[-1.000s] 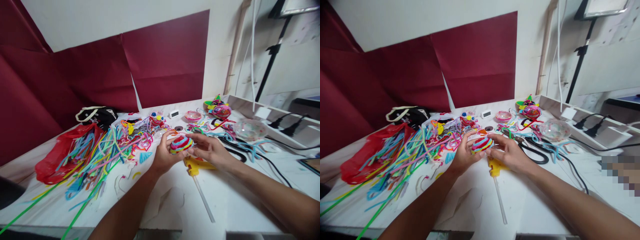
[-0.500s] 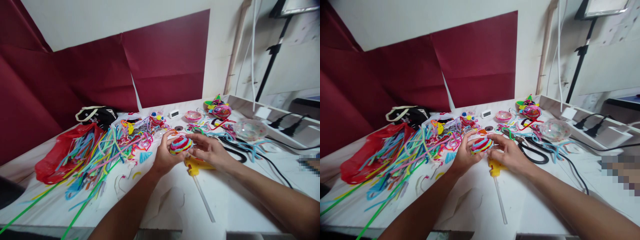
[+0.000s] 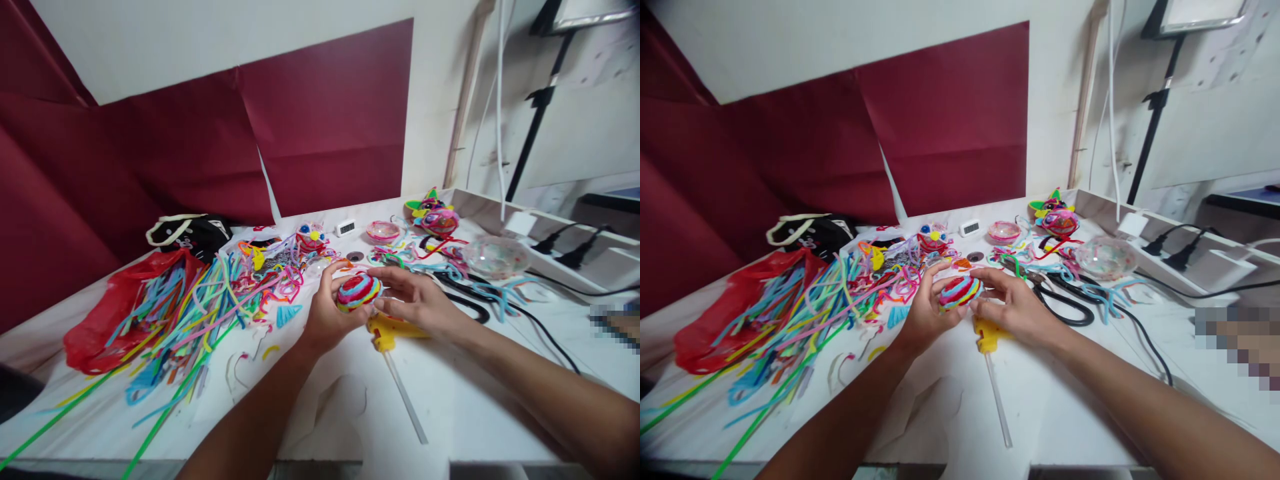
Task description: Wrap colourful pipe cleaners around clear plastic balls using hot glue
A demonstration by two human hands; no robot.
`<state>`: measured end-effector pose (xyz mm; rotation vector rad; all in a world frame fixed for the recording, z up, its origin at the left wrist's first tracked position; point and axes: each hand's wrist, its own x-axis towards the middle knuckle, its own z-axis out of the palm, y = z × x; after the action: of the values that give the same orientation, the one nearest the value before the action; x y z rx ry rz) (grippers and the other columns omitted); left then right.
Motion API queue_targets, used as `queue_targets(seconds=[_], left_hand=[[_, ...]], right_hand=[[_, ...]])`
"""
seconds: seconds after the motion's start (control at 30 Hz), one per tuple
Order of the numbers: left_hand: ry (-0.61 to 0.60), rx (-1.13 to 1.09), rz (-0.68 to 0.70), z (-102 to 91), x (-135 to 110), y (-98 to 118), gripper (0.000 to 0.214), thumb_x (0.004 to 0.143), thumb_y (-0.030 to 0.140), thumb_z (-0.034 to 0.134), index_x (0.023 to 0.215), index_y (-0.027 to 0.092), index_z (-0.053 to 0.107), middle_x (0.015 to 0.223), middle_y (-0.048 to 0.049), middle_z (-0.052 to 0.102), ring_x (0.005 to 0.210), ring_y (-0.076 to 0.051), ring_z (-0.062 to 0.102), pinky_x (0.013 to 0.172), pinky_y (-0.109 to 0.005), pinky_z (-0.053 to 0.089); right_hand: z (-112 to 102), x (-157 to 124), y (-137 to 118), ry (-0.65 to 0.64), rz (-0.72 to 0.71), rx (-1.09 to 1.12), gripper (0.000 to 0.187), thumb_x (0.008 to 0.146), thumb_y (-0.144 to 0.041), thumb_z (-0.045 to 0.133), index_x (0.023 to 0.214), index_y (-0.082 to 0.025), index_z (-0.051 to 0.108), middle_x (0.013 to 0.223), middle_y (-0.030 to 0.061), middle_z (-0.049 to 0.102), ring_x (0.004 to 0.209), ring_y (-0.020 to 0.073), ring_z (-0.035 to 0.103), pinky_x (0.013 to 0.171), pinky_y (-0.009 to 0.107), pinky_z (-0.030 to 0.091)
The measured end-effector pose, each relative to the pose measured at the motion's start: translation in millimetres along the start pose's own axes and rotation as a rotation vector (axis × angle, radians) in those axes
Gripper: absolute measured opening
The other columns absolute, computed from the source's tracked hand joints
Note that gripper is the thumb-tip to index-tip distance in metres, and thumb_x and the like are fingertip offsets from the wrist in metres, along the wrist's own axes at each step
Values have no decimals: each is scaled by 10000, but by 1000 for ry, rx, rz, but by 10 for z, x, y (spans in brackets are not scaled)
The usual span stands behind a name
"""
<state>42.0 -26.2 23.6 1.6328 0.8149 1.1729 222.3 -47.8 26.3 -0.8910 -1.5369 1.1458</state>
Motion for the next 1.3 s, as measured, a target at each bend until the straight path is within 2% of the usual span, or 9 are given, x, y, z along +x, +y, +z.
queue_targets(seconds=[0.13,0.37,0.57,0.77,0.9,1.07,1.3], left_hand=[[6,20,1,3,-2,3,761,640,160,757,1291,219,368,1144,-116,647,956,-203,675,845,-305,525],[26,20,-27,8,2,-3,779,625,147,753,1297,214,365,1173,-128,633,964,-210,674,863,-326,526],[27,41,-9,8,-12,-28,766,643,144,749,1304,236,372,1156,-115,646,940,-201,680,843,-303,528],[27,27,-16,6,-12,-15,754,640,141,744,1294,239,384,1147,-107,649,924,-195,678,837,-296,520],[35,-39,-50,16,0,37,748,624,175,758,1271,218,383,1147,-114,637,938,-199,667,823,-293,515],[22,-146,-93,18,-2,86,719,620,185,761,1238,225,396,1141,-94,638,950,-195,659,813,-286,505],[29,-171,-100,22,-9,96,713,601,175,773,1220,233,423,1117,-83,639,961,-211,652,830,-313,503]], right_hand=[[-12,6,21,-16,21,36,524,739,-266,699,1244,-201,576,1137,104,698,925,232,685,850,416,535],[5,11,29,11,38,27,525,711,-218,698,1220,-173,577,1069,103,716,932,229,685,827,382,544],[13,10,41,24,14,11,498,698,-172,678,1186,-180,580,1142,105,692,1020,247,667,842,376,551],[38,3,22,41,2,15,445,692,-167,689,1126,-193,595,1156,95,685,1017,249,665,854,388,547],[31,13,1,11,16,63,443,716,-214,691,1141,-195,568,1212,109,650,1003,228,662,807,363,552],[-4,33,-5,0,-18,109,439,734,-249,696,1149,-214,558,1237,96,642,1032,213,651,841,366,538],[18,25,18,24,-23,30,451,742,-250,703,1164,-212,550,1238,105,640,1063,224,643,883,392,542]])
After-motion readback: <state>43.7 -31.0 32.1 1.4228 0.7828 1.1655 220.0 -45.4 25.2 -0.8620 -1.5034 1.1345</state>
